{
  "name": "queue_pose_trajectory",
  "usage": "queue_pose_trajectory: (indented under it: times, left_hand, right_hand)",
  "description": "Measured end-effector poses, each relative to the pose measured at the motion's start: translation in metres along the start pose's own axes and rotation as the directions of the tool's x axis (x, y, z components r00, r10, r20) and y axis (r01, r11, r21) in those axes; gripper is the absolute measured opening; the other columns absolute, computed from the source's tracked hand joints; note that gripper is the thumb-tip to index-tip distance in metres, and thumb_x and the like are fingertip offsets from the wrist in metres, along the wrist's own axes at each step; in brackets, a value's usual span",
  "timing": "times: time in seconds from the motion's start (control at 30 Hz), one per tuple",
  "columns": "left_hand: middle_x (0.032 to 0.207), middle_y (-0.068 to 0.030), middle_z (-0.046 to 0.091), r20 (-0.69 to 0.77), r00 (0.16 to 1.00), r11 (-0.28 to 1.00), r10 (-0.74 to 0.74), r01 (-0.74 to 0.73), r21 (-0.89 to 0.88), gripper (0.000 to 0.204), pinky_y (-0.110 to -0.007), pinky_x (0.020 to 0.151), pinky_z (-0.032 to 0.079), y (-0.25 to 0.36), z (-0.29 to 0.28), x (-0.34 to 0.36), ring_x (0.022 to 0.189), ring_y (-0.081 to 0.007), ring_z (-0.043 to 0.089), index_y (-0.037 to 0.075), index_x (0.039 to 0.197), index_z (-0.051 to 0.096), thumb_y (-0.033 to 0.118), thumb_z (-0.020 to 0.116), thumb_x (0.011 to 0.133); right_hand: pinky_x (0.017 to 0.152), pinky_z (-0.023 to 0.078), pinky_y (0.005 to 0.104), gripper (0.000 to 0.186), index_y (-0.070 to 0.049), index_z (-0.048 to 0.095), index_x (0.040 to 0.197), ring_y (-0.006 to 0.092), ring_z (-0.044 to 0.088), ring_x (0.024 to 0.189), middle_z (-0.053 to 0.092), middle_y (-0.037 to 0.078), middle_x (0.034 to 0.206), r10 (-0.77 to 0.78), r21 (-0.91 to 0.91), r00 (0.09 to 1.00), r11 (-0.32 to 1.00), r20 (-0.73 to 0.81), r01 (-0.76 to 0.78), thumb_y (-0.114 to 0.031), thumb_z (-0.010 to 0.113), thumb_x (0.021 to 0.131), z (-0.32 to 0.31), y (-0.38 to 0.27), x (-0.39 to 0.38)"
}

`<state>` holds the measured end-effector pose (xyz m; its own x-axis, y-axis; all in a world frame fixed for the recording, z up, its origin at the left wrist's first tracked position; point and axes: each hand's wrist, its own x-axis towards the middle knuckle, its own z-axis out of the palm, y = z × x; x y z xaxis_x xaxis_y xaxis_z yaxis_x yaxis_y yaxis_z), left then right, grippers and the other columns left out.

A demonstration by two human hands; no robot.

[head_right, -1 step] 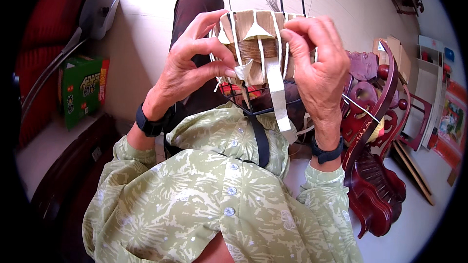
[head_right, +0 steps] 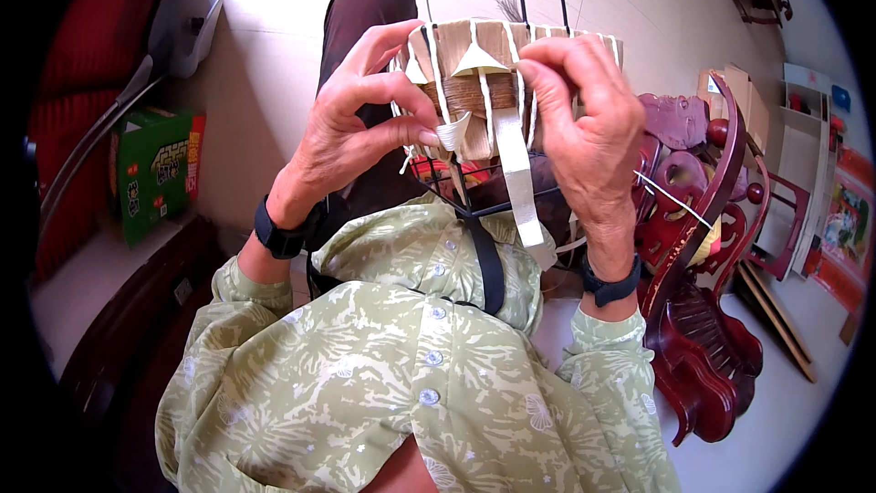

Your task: The person is weaving a basket by threading flexible white strips through a metal wire frame and securing them by hand.

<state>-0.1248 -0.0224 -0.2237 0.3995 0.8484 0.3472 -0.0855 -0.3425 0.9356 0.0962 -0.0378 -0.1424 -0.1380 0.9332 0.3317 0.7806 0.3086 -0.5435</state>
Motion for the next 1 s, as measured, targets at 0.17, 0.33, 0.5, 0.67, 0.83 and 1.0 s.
queue_pose_trajectory:
  times: [0.17,0.33,0.5,0.67,0.83,1.0]
  left_hand:
    - [0.136,-0.0144,0.052,0.034,0.999,0.998,-0.024,0.022,0.061,0.022,-0.048,0.110,0.039,0.004,0.000,0.006,0.129,-0.0304,0.051,0.009,0.086,0.075,0.009,0.087,0.067]
    - [0.135,-0.0140,0.052,0.024,0.999,0.998,-0.025,0.023,0.054,0.021,-0.047,0.109,0.039,0.006,0.001,0.006,0.128,-0.0307,0.052,0.009,0.085,0.074,0.008,0.087,0.067]
    - [0.134,-0.0135,0.051,0.016,0.999,0.999,-0.048,0.047,0.026,0.021,-0.047,0.109,0.039,0.009,0.004,0.007,0.128,-0.0301,0.051,0.008,0.085,0.074,0.007,0.086,0.068]
    - [0.133,-0.0131,0.052,-0.002,0.999,0.998,-0.045,0.045,0.053,0.023,-0.047,0.110,0.038,0.013,0.006,0.007,0.126,-0.0292,0.052,0.008,0.085,0.073,0.006,0.086,0.066]
    - [0.131,-0.0130,0.054,-0.047,0.998,0.995,-0.041,0.046,0.092,0.022,-0.044,0.107,0.041,0.017,0.012,0.008,0.123,-0.0291,0.053,0.008,0.083,0.072,0.008,0.087,0.067]
    - [0.132,-0.0138,0.055,-0.073,0.997,0.996,-0.030,0.035,0.079,0.021,-0.042,0.102,0.044,0.016,0.014,0.005,0.122,-0.0290,0.055,0.008,0.083,0.071,0.009,0.086,0.069]
  right_hand:
    - [0.065,0.051,0.0300,0.007,-0.003,0.067,0.093,0.0194,0.065,0.073,0.066,0.006,0.083,0.055,0.053,0.998,0.997,-0.004,-0.055,-0.005,0.071,0.088,0.008,0.000,-0.005]
    - [0.064,0.051,0.0292,0.007,-0.002,0.067,0.092,0.0184,0.065,0.072,0.066,0.007,0.083,0.032,0.060,0.999,0.998,-0.003,-0.032,-0.004,0.072,0.087,0.006,-0.002,-0.006]
    - [0.061,0.051,0.0290,0.011,-0.004,0.069,0.096,0.0158,0.065,0.071,0.066,0.005,0.083,0.044,0.124,0.999,0.991,-0.017,-0.041,-0.005,0.074,0.086,0.008,-0.005,-0.007]
    - [0.060,0.051,0.0289,0.024,-0.010,0.073,0.106,0.0157,0.064,0.069,0.064,0.005,0.082,0.010,0.094,1.000,0.996,-0.026,-0.008,-0.005,0.075,0.083,0.012,-0.005,-0.005]
    - [0.058,0.050,0.0317,0.036,-0.016,0.075,0.111,0.0191,0.060,0.065,0.055,0.003,0.077,-0.243,-0.165,0.970,0.955,0.030,0.244,-0.005,0.076,0.077,0.010,-0.002,0.003]
    - [0.056,0.050,0.0324,0.036,-0.015,0.075,0.105,0.0193,0.059,0.063,0.054,0.002,0.080,-0.348,-0.191,0.932,0.913,0.101,0.361,-0.005,0.074,0.071,0.009,-0.007,0.012]
